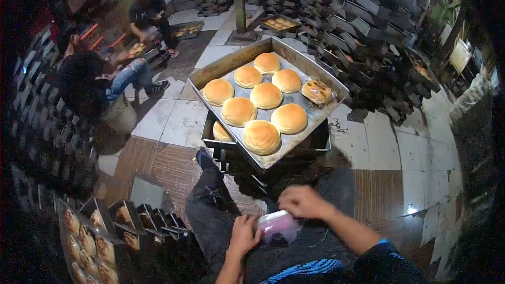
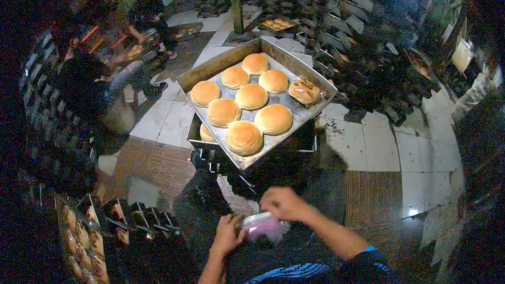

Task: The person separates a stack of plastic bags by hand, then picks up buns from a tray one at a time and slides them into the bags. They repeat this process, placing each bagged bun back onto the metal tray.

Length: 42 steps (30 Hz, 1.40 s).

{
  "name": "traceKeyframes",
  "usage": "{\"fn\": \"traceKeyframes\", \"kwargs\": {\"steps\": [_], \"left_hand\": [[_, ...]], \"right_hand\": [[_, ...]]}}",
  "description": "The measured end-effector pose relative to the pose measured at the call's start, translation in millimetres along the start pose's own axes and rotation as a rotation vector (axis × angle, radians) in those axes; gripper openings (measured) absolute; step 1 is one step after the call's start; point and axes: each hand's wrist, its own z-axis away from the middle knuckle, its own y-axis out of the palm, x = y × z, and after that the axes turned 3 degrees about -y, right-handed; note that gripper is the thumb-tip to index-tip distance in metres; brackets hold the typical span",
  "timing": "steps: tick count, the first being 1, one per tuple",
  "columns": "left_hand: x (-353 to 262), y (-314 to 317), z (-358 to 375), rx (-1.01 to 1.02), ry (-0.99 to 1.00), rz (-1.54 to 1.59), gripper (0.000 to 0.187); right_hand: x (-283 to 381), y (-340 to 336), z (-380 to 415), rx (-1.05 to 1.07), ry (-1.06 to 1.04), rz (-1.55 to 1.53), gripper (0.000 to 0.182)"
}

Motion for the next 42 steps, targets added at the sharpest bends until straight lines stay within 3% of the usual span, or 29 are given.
{"fn": "traceKeyframes", "kwargs": {"steps": [2, 3, 5, 6, 8, 9, 11, 15, 16, 19, 20, 23, 24, 27, 28, 30, 31, 32, 33, 35, 36, 37, 40, 42], "left_hand": [[0, 2, 7, 0.022, 0.010, -0.002, 0.059], [-4, -2, 7, 0.011, -0.047, 0.040, 0.061], [-17, -11, 13, -0.004, -0.159, 0.129, 0.066], [-21, -9, 13, 0.031, -0.245, 0.058, 0.071], [12, 12, 1, 0.220, -0.180, 0.236, 0.071], [21, 19, -6, 0.308, -0.139, 0.327, 0.071], [20, 21, -10, 0.235, -0.057, 0.308, 0.067], [-2, 14, -8, -0.002, 0.127, 0.222, 0.057], [-3, 15, -9, -0.045, 0.161, 0.271, 0.046], [-3, 18, 2, 0.079, 0.032, 0.242, 0.028], [-11, 15, 5, 0.003, 0.056, 0.186, 0.019], [-15, 22, 3, -0.067, 0.032, 0.001, 0.018], [-15, 25, 4, -0.103, 0.015, 0.022, 0.019], [-16, 35, 0, -0.290, 0.071, 0.116, 0.022], [-22, 27, -3, -0.194, 0.009, 0.273, 0.028], [-30, 19, -2, -0.313, -0.012, 0.274, 0.033], [-16, 19, -4, -0.214, -0.045, 0.258, 0.042], [-2, 19, -6, -0.115, -0.077, 0.237, 0.051], [11, 14, -10, 0.007, 0.057, 0.343, 0.046], [-1, -3, -15, -0.067, -0.267, 0.909, 0.028], [-19, -8, -20, -0.213, -0.335, 1.437, 0.015], [-27, -21, -29, -0.217, -0.353, 1.515, 0.014], [-3, -14, -50, -0.490, -0.370, 1.252, 0.017], [-7, -22, -57, -0.644, -0.452, 1.300, 0.014]], "right_hand": [[-23, 54, 23, 0.111, 0.011, 0.100, 0.038], [-25, 67, 27, 0.057, 0.065, 0.096, 0.044], [-41, 86, 35, 0.018, 0.272, -0.124, 0.052], [-53, 89, 40, 0.091, 0.279, -0.240, 0.058], [-61, 83, 37, 0.146, 0.248, -0.310, 0.071], [-67, 83, 34, 0.200, 0.207, -0.290, 0.070], [-74, 77, 30, 0.307, 0.133, -0.240, 0.069], [-67, 71, 42, 0.039, 0.126, -0.116, 0.057], [-61, 67, 42, 0.078, 0.146, -0.127, 0.053], [-47, 69, 49, 0.261, 0.257, -0.087, 0.049], [-42, 70, 48, 0.165, 0.156, -0.082, 0.045], [-26, 69, 41, -0.113, -0.156, -0.061, 0.036], [-23, 69, 40, -0.099, -0.164, 0.005, 0.028], [-18, 78, 40, -0.078, 0.069, 0.029, 0.022], [-12, 73, 42, -0.090, 0.047, 0.057, 0.015], [-12, 61, 40, -0.332, -0.120, 0.133, 0.015], [-9, 52, 38, -0.452, -0.201, 0.177, 0.015], [14, 33, 35, -0.617, -0.152, 0.154, 0.011], [32, 15, 31, -0.742, -0.050, 0.046, 0.007], [43, -8, 24, -0.892, 0.030, -0.058, 0.007], [46, -11, 21, -0.874, 0.054, -0.142, 0.007], [51, -11, 18, -0.848, 0.047, -0.104, 0.007], [73, -8, 4, -0.770, -0.019, 0.056, 0.006], [78, -14, -13, -0.679, -0.204, 0.164, 0.009]]}}
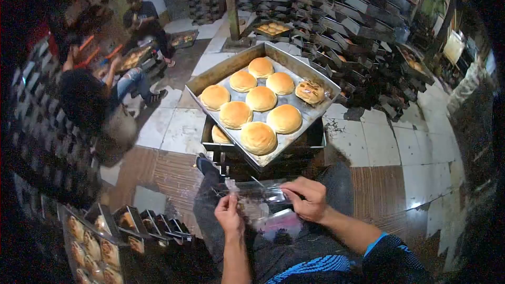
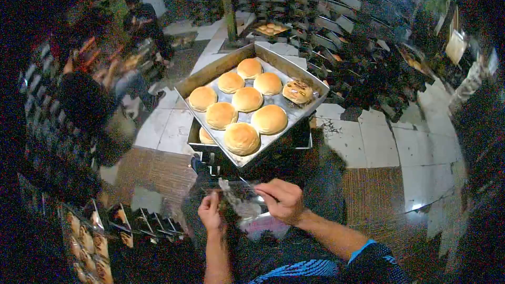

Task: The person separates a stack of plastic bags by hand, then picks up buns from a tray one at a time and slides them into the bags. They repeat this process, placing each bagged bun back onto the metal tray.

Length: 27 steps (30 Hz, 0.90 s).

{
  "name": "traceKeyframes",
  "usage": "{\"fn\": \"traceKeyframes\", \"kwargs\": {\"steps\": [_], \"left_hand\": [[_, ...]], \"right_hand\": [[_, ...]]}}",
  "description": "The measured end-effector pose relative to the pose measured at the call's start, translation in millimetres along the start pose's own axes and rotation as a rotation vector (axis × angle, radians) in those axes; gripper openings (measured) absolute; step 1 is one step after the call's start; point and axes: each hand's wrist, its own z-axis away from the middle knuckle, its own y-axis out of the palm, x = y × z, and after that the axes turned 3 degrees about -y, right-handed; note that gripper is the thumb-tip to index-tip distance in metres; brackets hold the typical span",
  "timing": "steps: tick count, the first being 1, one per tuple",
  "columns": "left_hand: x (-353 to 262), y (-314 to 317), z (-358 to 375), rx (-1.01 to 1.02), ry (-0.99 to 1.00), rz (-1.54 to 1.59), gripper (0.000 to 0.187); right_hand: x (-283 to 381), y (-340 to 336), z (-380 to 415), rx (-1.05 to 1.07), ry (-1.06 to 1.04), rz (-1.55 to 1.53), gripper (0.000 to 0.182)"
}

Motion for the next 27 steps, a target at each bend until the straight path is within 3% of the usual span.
{"fn": "traceKeyframes", "kwargs": {"steps": [1, 3, 5, 7, 9, 11, 12, 15, 18, 21, 23, 25, 27], "left_hand": [[-3, -5, -4, -0.036, 0.001, 0.036, 0.013], [10, -24, -20, -0.082, 0.009, 0.248, 0.013], [14, -38, -28, -0.118, -0.034, 0.246, 0.019], [37, -59, -40, -0.090, 0.000, 0.262, 0.013], [39, -65, -42, -0.073, 0.005, 0.299, 0.010], [7, -52, -34, -0.070, -0.033, 0.359, 0.011], [4, -50, -35, -0.094, -0.034, 0.379, 0.010], [9, -57, -35, -0.092, -0.027, 0.410, 0.009], [18, -67, -34, -0.022, -0.034, 0.432, 0.012], [7, -54, -34, -0.059, -0.079, 0.413, 0.009], [11, -56, -33, -0.042, -0.069, 0.369, 0.009], [8, -58, -26, -0.001, -0.063, 0.396, 0.011], [4, -53, -20, 0.005, -0.014, 0.371, 0.012]], "right_hand": [[-4, 0, -19, 0.082, -0.088, 0.011, 0.011], [-29, -6, -72, 0.137, -0.026, 0.213, 0.022], [-82, 5, -118, 0.036, -0.074, 0.477, 0.037], [-144, 11, -147, 0.432, 0.222, 0.658, 0.056], [-160, 27, -176, 0.743, 0.486, 0.771, 0.077], [-175, 39, -195, 0.730, 0.586, 0.876, 0.086], [-182, 40, -204, 0.706, 0.734, 0.871, 0.080], [-188, 26, -218, 0.620, 0.999, 0.595, 0.057], [-206, 3, -200, 0.549, 0.796, 0.295, 0.031], [-230, -16, -173, 0.349, 0.825, 0.048, 0.027], [-205, -31, -176, 0.096, 1.048, -0.149, 0.027], [-192, -53, -170, -0.161, 1.112, -0.389, 0.041], [-169, -53, -164, 0.020, 1.016, -0.456, 0.052]]}}
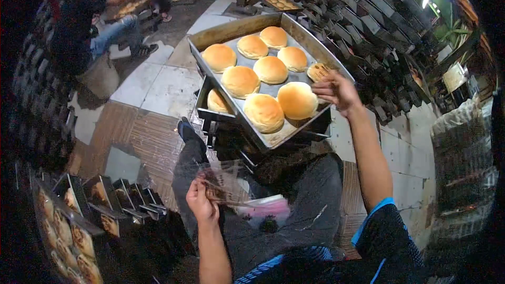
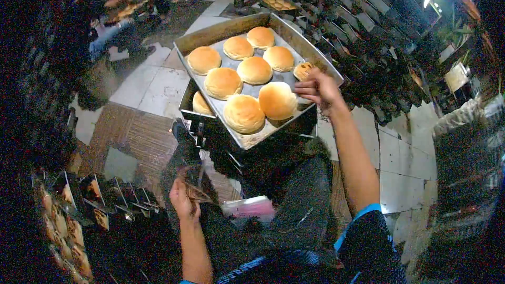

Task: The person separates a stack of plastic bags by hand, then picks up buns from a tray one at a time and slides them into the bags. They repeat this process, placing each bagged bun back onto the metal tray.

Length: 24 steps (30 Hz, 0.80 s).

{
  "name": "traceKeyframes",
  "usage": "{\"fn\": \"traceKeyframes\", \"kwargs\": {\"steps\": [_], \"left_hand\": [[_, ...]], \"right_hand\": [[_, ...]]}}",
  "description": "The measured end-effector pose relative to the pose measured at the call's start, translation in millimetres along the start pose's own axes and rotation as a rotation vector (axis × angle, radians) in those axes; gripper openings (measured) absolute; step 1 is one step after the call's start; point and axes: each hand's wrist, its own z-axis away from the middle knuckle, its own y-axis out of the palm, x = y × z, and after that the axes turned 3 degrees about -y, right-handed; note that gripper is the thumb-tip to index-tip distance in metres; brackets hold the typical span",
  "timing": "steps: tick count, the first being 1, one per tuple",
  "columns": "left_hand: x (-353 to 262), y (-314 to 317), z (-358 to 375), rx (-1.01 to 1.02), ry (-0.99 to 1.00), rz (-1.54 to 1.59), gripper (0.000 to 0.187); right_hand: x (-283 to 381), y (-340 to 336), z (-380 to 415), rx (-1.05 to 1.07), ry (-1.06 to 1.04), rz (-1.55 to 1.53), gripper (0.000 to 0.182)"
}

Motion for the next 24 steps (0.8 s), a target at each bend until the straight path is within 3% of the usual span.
{"fn": "traceKeyframes", "kwargs": {"steps": [2, 3, 5, 9, 12, 13, 14, 15, 16, 17, 18, 19, 21, 22, 23, 24], "left_hand": [[-1, 6, 7, 0.006, -0.009, -0.047, 0.012], [-4, 4, 10, 0.013, -0.017, -0.083, 0.012], [-6, 2, 16, 0.026, -0.003, -0.082, 0.013], [-42, 20, 53, -0.059, 0.094, -0.290, 0.017], [-50, -19, 69, -0.100, 0.118, -0.341, 0.018], [-51, -33, 71, -0.118, 0.123, -0.335, 0.018], [-58, -38, 79, -0.137, 0.130, -0.343, 0.018], [-65, -43, 87, -0.158, 0.135, -0.345, 0.018], [-71, -48, 93, -0.182, 0.137, -0.343, 0.018], [-78, -54, 98, -0.102, 0.160, -0.338, 0.016], [-81, -55, 99, -0.124, 0.156, -0.235, 0.017], [-88, -45, 104, -0.150, 0.181, -0.257, 0.017], [-99, -31, 100, -0.122, 0.214, -0.256, 0.020], [-102, -30, 95, -0.069, 0.223, -0.234, 0.021], [-104, -12, 84, -0.264, 0.257, -0.308, 0.023], [-111, 15, 85, -0.280, 0.232, -0.455, 0.023]], "right_hand": [[-14, 5, -13, 0.068, -0.139, 0.302, 0.035], [-24, 3, -36, 0.071, -0.168, 0.596, 0.037], [-11, 22, -20, 0.037, -0.164, 0.892, 0.041], [-14, 31, -8, -0.059, -0.272, 0.836, 0.035], [-21, 18, -42, 0.131, -0.222, 0.837, 0.034], [-17, 12, -37, 0.106, -0.132, 0.616, 0.031], [-22, 7, -51, 0.007, -0.144, 0.502, 0.030], [-27, -1, -64, -0.150, -0.006, 0.346, 0.033], [-38, -21, -88, -0.186, -0.057, 0.323, 0.035], [8, -10, -15, -0.316, -0.045, 0.078, 0.037], [-24, -34, -54, -0.288, -0.158, -0.172, 0.035], [-22, -48, -40, -0.059, -0.170, -0.410, 0.032], [-1, -38, 31, 0.156, -0.130, -0.712, 0.030], [-20, -34, 51, 0.191, -0.101, -0.668, 0.030], [-40, -30, 70, 0.227, -0.074, -0.623, 0.031], [-41, -18, 96, 0.416, -0.052, -0.424, 0.035]]}}
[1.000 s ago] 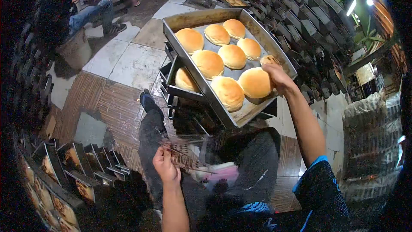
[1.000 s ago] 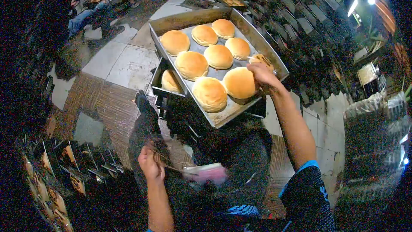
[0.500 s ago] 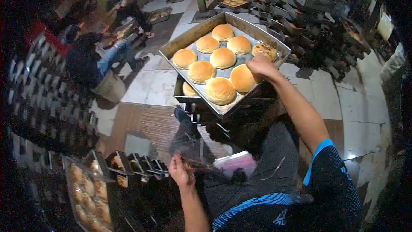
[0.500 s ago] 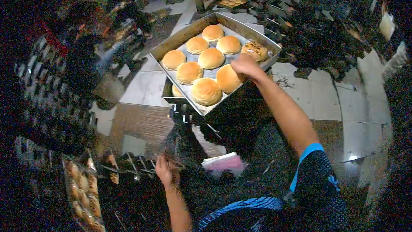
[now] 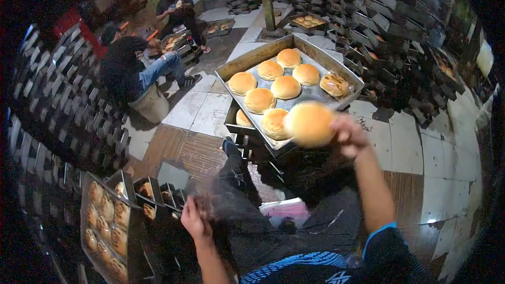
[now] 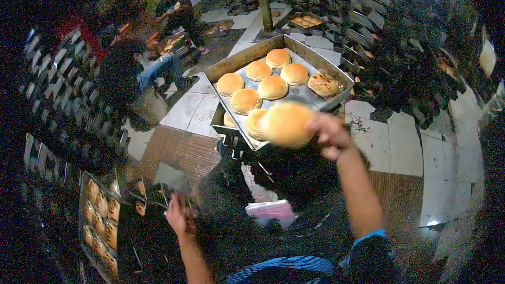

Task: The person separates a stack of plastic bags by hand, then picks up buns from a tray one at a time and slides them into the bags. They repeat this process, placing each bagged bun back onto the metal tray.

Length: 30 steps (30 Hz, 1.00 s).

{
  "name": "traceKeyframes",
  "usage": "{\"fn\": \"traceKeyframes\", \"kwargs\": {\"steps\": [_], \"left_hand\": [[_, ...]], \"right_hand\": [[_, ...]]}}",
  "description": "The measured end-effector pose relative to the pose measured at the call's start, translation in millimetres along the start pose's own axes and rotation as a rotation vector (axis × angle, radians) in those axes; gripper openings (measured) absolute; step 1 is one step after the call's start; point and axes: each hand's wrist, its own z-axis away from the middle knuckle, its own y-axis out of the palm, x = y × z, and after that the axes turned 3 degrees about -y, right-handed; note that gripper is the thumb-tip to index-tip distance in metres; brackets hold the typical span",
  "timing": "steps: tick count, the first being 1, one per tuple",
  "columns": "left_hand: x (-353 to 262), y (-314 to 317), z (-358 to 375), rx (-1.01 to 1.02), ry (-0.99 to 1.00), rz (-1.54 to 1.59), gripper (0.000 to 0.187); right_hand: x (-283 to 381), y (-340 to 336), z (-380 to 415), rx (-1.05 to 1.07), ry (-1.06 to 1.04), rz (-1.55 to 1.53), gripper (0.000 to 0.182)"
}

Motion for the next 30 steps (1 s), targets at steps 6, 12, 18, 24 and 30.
{"fn": "traceKeyframes", "kwargs": {"steps": [6, 12, 18, 24, 30], "left_hand": [[29, 82, -3, 0.332, 0.458, -0.453, 0.034], [-21, 109, 36, 0.655, -0.117, 0.568, 0.068], [4, 119, 55, 0.448, -0.096, 0.512, 0.055], [-14, 88, 15, 0.393, -0.119, 0.754, 0.060], [10, 88, 22, 0.399, -0.328, 0.559, 0.040]], "right_hand": [[-68, 125, 76, 0.291, -0.001, 0.213, 0.046], [-93, 172, 94, 0.458, -0.818, 0.917, 0.066], [-86, 184, 82, 0.441, -0.813, 1.182, 0.057], [-102, 154, 97, 0.972, -0.280, 0.708, 0.026], [-95, 185, 81, 0.896, -0.495, 0.692, 0.010]]}}
